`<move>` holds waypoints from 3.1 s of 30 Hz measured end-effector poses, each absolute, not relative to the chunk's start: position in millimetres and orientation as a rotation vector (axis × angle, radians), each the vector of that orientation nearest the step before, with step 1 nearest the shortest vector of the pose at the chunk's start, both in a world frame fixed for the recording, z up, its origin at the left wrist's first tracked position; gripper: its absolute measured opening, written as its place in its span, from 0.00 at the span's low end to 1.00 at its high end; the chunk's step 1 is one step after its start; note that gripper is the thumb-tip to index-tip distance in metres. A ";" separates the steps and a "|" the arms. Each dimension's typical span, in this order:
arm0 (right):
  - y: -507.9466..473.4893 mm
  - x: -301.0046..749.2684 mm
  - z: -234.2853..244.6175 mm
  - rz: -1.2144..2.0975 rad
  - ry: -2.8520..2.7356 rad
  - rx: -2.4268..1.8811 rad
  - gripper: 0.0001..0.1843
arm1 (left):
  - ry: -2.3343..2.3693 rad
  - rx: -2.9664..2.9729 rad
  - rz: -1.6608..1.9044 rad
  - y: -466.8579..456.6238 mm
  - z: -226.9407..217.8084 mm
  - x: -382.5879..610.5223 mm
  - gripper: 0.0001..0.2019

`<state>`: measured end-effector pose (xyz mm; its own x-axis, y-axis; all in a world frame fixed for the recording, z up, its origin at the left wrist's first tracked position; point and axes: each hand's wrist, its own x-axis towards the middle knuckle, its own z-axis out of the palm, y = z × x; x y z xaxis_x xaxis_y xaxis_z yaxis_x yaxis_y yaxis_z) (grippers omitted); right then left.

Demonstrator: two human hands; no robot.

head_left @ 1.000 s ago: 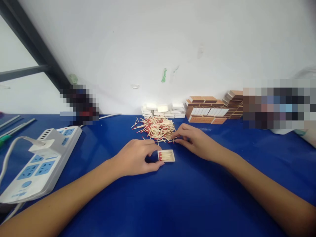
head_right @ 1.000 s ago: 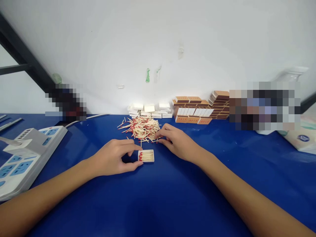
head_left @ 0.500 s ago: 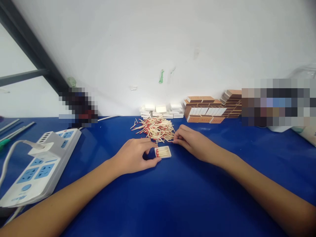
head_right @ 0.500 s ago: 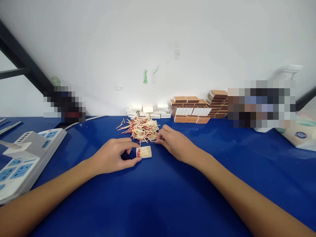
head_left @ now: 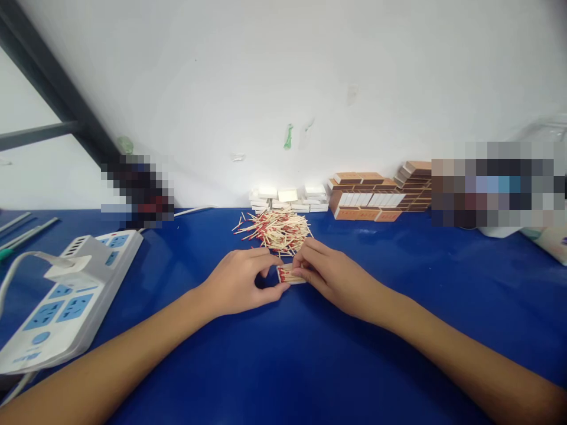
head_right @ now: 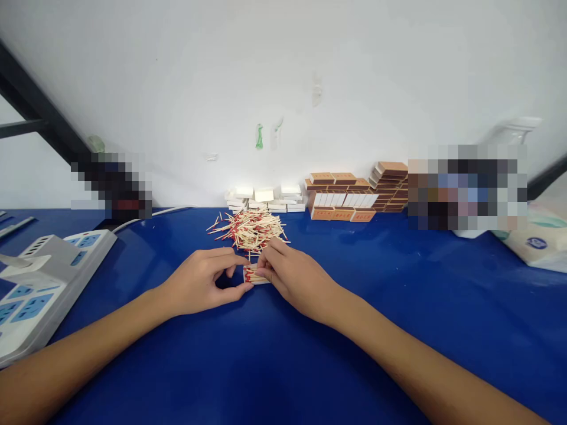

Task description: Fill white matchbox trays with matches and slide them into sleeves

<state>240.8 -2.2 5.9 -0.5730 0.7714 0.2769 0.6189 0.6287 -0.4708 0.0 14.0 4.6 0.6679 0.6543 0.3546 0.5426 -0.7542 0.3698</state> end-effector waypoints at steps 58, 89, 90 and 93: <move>45.6 290.5 -7.0 0.208 -2.306 -1.239 0.05 | 0.926 2.720 0.632 15.2 6.1 -3.5 0.12; 44.3 290.0 -7.1 0.296 -2.275 -1.286 0.07 | 0.955 2.733 0.644 13.4 5.8 -2.3 0.13; 43.8 290.1 -5.1 0.286 -2.267 -1.273 0.07 | 0.979 2.738 0.653 14.1 5.6 -2.6 0.13; 40.1 288.3 2.4 0.282 -2.270 -1.211 0.08 | 1.043 2.755 0.673 16.9 4.4 -3.2 0.13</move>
<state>288.3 40.1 2.4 -0.4454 0.8167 0.3669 0.7020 0.5729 -0.4231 -3.2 16.9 4.4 0.6636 0.6538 0.3635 0.6007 -0.7554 0.2618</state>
